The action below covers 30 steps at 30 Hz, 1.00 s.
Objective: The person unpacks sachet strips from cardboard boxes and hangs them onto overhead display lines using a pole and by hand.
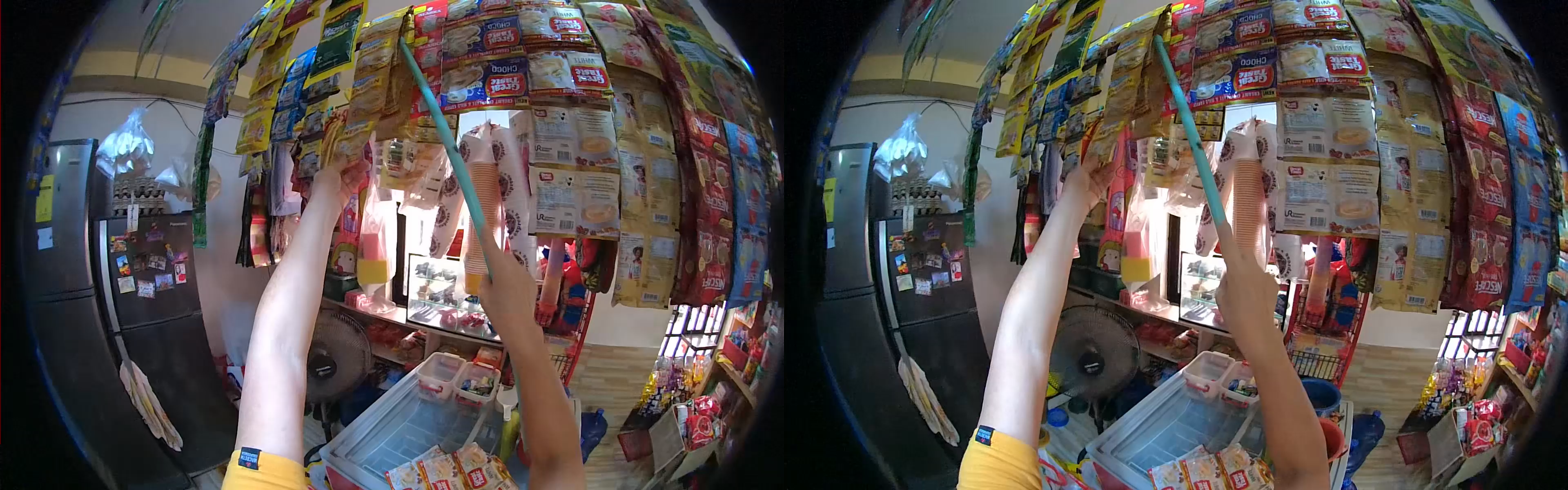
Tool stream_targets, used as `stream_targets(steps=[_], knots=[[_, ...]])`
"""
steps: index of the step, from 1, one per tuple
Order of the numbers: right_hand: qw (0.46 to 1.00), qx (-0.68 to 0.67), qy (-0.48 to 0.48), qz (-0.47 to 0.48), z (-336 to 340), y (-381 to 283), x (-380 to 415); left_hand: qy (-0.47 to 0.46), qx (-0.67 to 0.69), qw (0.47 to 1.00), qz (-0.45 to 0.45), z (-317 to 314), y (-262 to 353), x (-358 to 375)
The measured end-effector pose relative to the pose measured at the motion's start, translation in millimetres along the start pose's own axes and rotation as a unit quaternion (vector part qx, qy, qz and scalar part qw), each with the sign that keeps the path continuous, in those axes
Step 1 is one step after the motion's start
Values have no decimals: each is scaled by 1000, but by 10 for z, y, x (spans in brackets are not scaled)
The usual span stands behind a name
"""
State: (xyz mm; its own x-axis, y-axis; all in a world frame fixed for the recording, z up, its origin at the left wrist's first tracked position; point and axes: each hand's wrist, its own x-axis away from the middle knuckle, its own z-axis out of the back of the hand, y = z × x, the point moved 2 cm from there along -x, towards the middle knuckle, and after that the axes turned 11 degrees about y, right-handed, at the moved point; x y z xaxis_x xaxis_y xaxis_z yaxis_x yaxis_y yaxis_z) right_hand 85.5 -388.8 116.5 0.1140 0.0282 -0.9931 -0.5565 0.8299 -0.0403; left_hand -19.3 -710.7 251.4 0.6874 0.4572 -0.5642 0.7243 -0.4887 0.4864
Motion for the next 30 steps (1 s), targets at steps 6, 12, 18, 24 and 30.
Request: stream_targets(steps=[6,12,18,24,30], knots=[[999,-27,18,-12,377,57,1051,-61,-65,989,114,-262,-435,589],[994,-51,-20,-99,925,19,1645,-240,-143,951,134,-953,-726,1205],[987,-87,85,-101,1262,260,1639,-323,14,946,37,-1642,-828,1231],[971,-126,60,-192,1274,503,1934,-290,-62,927,-229,-2128,-617,527],[930,-237,0,-279,1302,575,1986,-271,281,919,-56,-2292,393,886]])
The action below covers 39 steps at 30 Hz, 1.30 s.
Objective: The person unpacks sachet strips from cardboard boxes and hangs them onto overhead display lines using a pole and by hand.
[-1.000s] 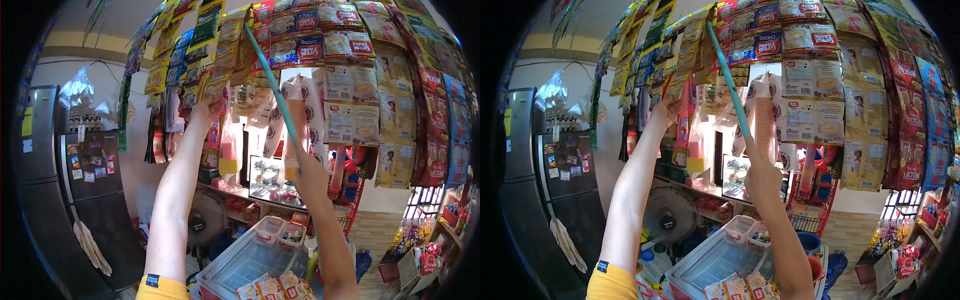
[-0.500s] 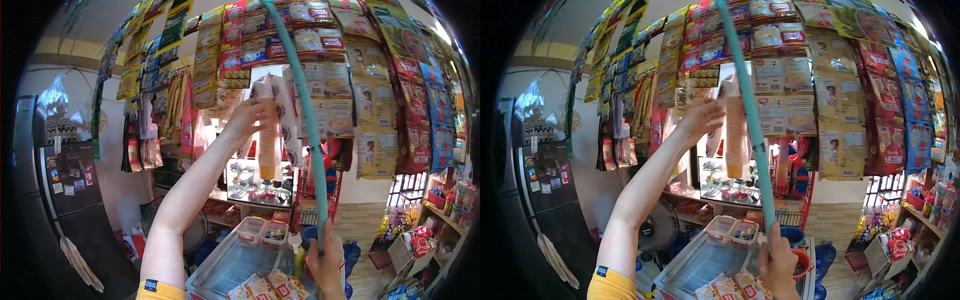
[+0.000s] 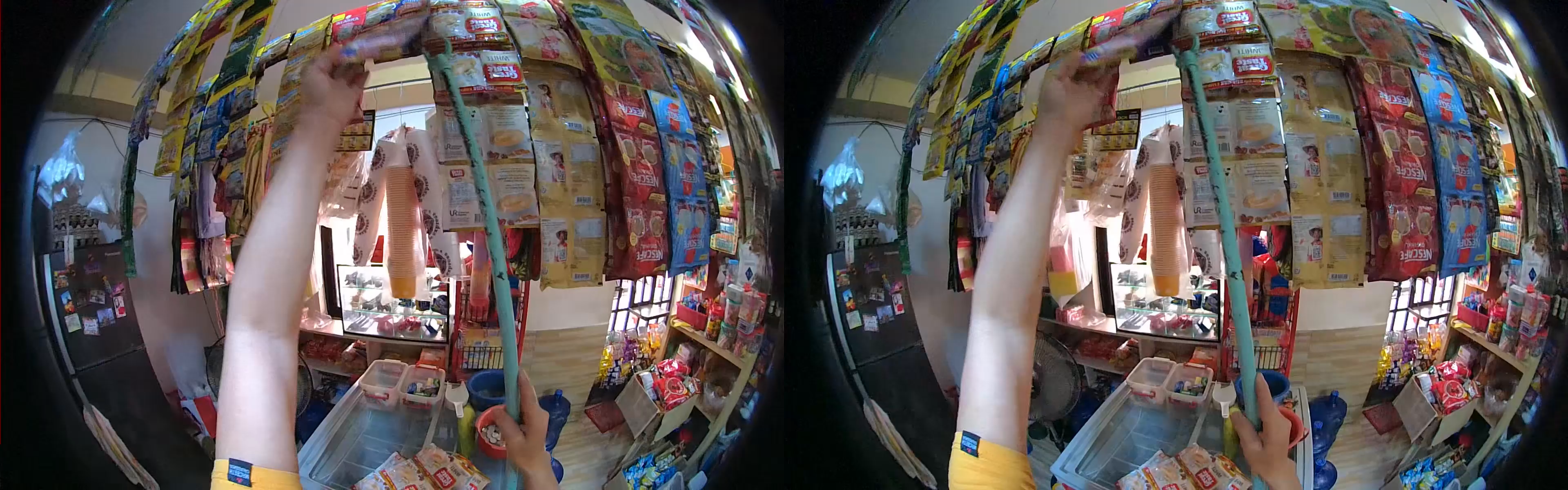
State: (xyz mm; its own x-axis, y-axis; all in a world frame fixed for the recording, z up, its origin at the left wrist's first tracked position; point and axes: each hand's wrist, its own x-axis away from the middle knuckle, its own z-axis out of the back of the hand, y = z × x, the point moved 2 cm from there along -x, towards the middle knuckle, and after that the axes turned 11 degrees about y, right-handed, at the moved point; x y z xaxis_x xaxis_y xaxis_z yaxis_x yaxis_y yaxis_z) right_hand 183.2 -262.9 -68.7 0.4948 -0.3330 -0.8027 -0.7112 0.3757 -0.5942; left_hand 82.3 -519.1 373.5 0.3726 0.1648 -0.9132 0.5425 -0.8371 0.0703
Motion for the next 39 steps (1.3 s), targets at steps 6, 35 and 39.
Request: stream_targets(steps=[6,35,39], knots=[[989,-136,-30,-50,-246,-386,-704,-114,-42,992,35,-250,553,-110],[968,-192,-57,153,-1331,-2076,-3130,-293,-628,699,179,424,714,1007],[964,-212,-65,147,-1695,-2318,-3236,-283,-635,686,215,565,946,1246]])
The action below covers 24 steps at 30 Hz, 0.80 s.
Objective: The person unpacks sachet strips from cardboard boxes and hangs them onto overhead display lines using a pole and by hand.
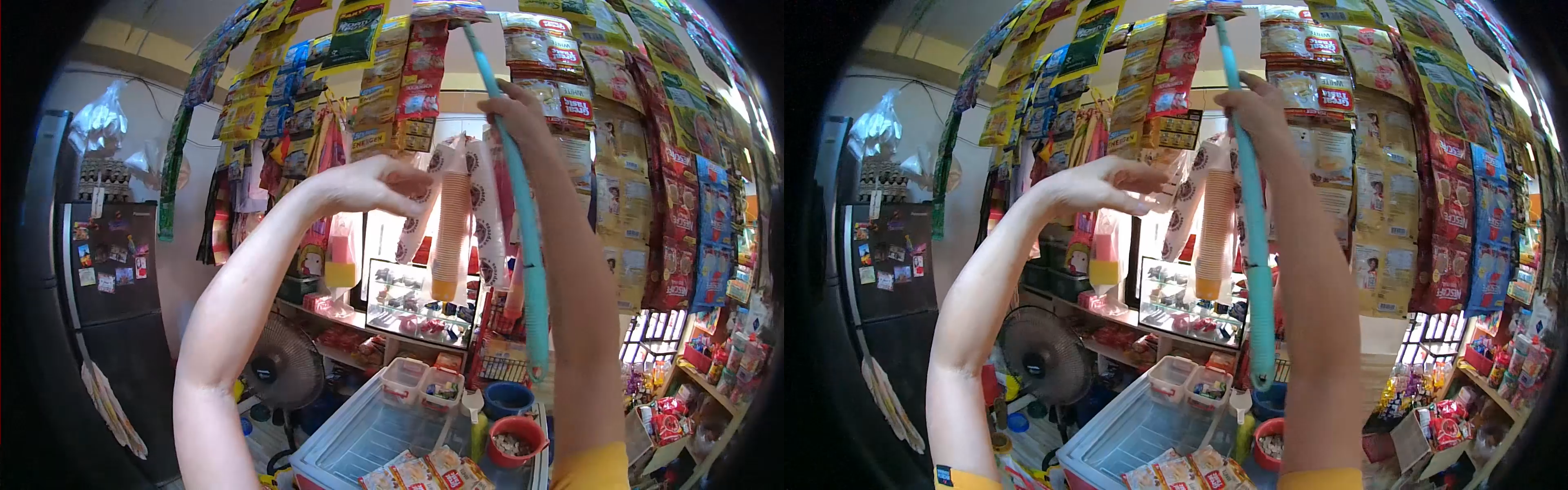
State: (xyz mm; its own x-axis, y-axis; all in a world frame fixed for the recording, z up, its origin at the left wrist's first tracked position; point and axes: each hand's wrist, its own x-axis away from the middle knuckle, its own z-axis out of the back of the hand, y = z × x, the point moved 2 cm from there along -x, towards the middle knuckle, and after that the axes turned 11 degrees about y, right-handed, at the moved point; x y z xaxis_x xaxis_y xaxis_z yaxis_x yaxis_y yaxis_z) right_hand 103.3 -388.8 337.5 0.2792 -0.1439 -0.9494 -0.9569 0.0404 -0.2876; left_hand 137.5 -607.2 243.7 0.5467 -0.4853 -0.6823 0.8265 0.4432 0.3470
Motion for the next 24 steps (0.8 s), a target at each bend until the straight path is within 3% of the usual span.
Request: stream_targets(steps=[5,8,13,24], knots=[[1000,-15,-8,-23,-306,-33,505,48,8,999,-3,82,-258,192],[999,-28,8,-18,-323,151,721,91,58,994,-10,115,-405,194],[999,-36,-4,-15,-225,292,881,184,26,983,12,137,-411,148],[1000,-6,-8,-17,-496,-7,180,203,79,975,34,230,-547,-74]])
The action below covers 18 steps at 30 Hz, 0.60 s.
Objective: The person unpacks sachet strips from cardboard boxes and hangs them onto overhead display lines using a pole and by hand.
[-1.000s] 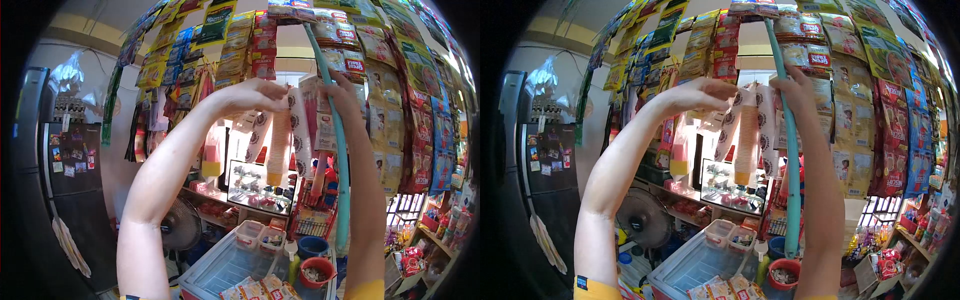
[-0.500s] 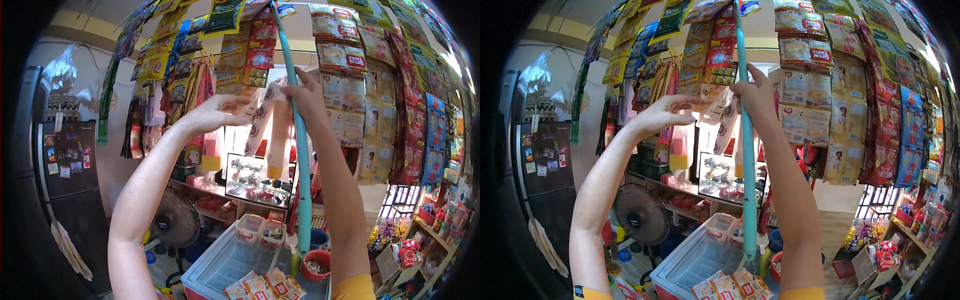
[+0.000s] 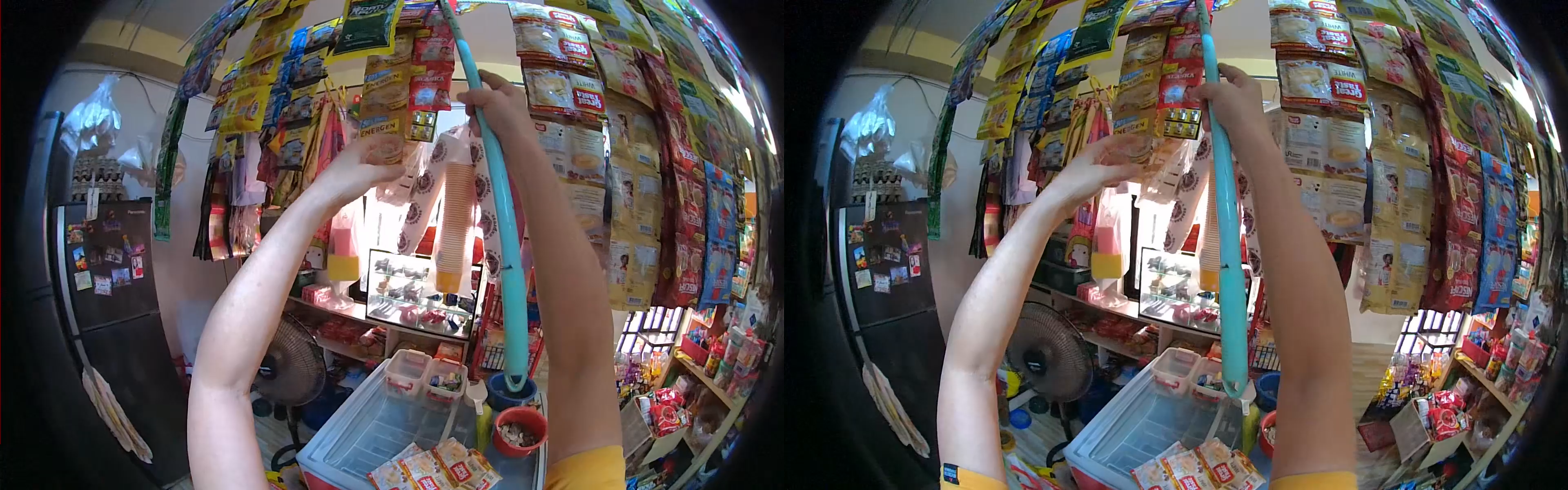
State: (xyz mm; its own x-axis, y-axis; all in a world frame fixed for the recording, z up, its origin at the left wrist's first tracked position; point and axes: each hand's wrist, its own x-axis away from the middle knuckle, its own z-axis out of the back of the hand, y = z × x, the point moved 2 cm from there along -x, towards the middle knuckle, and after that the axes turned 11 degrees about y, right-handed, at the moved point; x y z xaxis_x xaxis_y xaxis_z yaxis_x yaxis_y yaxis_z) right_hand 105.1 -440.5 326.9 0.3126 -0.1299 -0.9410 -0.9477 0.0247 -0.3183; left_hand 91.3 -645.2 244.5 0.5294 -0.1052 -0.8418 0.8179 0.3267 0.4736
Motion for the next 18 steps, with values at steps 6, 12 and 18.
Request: stream_targets(steps=[6,12,18], knots=[[997,-76,-23,-10,17,71,-76,62,8,998,-28,86,-44,61],[999,-43,6,-6,59,181,55,48,-11,999,-24,103,-114,-6],[999,-46,6,6,-57,127,-196,54,-16,997,-58,41,-147,-74]])
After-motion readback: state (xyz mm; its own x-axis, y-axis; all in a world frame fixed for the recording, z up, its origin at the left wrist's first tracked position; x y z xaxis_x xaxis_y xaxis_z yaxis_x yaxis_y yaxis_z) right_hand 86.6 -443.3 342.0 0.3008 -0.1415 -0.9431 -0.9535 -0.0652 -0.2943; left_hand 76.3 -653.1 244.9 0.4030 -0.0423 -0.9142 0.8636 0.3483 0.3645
